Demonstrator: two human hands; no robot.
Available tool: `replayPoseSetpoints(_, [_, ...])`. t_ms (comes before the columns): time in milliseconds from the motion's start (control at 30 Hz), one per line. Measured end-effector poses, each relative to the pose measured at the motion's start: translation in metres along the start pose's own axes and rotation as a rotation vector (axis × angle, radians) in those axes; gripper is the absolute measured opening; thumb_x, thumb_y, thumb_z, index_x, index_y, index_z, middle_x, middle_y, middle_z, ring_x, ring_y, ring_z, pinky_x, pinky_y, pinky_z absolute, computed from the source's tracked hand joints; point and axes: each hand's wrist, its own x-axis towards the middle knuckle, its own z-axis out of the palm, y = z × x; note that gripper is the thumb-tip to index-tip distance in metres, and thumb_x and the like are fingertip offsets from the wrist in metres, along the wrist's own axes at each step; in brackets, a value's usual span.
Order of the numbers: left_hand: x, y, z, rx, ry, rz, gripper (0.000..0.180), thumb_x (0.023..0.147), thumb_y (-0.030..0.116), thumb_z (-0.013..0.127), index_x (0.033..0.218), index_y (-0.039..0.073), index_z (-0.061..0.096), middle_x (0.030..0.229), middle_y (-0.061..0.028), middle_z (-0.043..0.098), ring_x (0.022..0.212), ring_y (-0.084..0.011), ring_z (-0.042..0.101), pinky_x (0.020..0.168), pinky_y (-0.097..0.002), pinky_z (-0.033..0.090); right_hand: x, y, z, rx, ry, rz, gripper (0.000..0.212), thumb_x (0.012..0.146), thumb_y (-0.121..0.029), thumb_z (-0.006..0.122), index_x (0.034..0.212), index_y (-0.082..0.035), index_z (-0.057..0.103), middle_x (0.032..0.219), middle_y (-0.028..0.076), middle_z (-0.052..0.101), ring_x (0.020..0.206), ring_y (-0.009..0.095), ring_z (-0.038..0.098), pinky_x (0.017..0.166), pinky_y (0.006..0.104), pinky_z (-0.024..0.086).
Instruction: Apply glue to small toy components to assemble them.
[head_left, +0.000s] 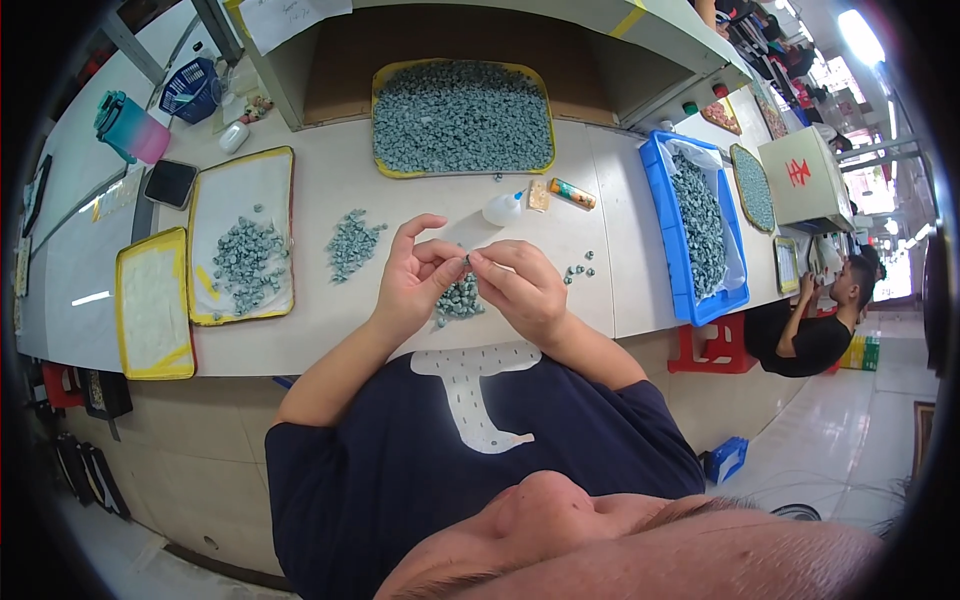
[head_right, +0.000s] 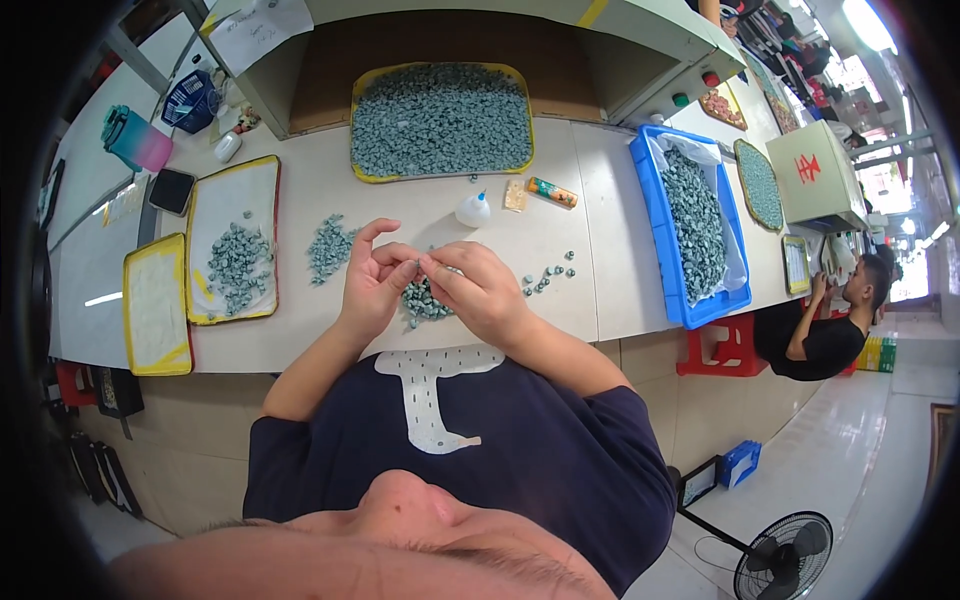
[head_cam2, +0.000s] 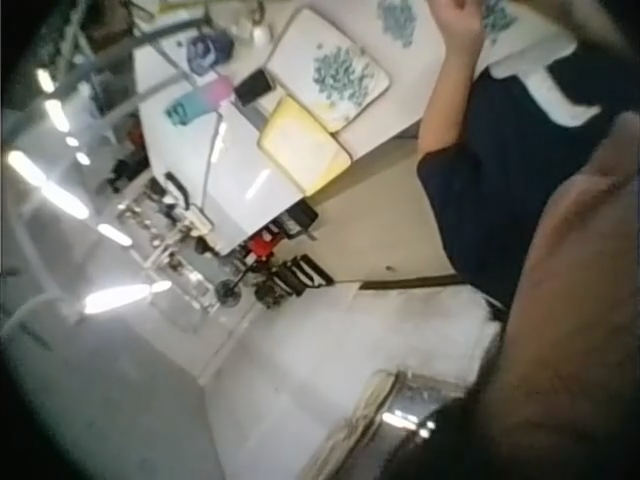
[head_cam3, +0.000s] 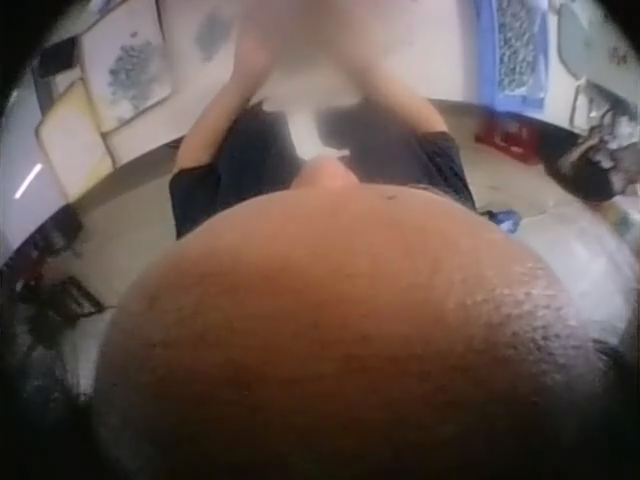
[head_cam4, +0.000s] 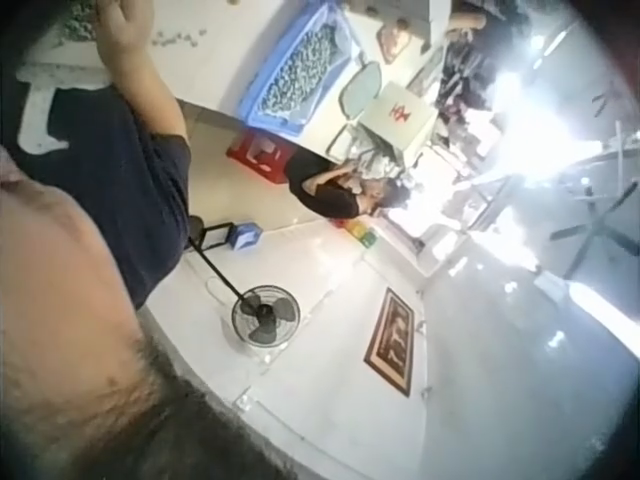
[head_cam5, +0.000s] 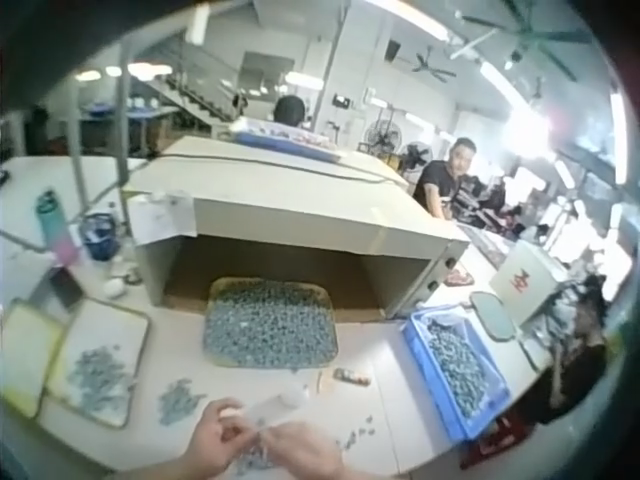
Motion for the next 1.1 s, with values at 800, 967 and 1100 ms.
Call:
replayPoseSetpoints(800, [-0.009, -0.002, -0.024, 0.650, 0.068, 0.454, 0.046, 0.088, -0.002, 0.062, 0.126, 0.005, 0.039, 0.089, -0.0082, 0.066, 0.072, -0.0145, 0.061, 0.067, -0.0249, 0.050, -0.014, -0.009, 0.033, 0.144, 0.089, 0.253, 0.028, 0.069, 0.011, 0.072, 0.094, 0.000, 0.068, 0.092, 0.013, 0.068, 0.080, 0.022, 0.067, 0.066, 0.0289, 0.055])
replayPoseSetpoints(967, [-0.008, -0.001, -0.019, 0.842, 0.102, 0.643, 0.044, 0.083, -0.006, 0.065, 0.120, 0.004, 0.045, 0.087, -0.0090, 0.066, 0.071, -0.0209, 0.062, 0.067, -0.0276, 0.051, -0.016, -0.008, 0.031, 0.104, 0.055, 0.314, 0.028, 0.069, 0.011, 0.072, 0.095, 0.000, 0.069, 0.094, 0.014, 0.069, 0.082, 0.021, 0.067, 0.065, 0.0272, 0.056])
replayPoseSetpoints(1100, [-0.008, 0.008, -0.018, 0.876, 0.061, 0.677, 0.033, 0.080, -0.007, 0.067, 0.109, 0.002, 0.053, 0.090, -0.0112, 0.065, 0.077, -0.0222, 0.063, 0.069, -0.0289, 0.051, -0.020, -0.006, 0.035, 0.153, 0.076, 0.319, 0.027, 0.070, 0.012, 0.071, 0.094, 0.001, 0.068, 0.094, 0.014, 0.069, 0.082, 0.020, 0.067, 0.065, 0.0259, 0.055])
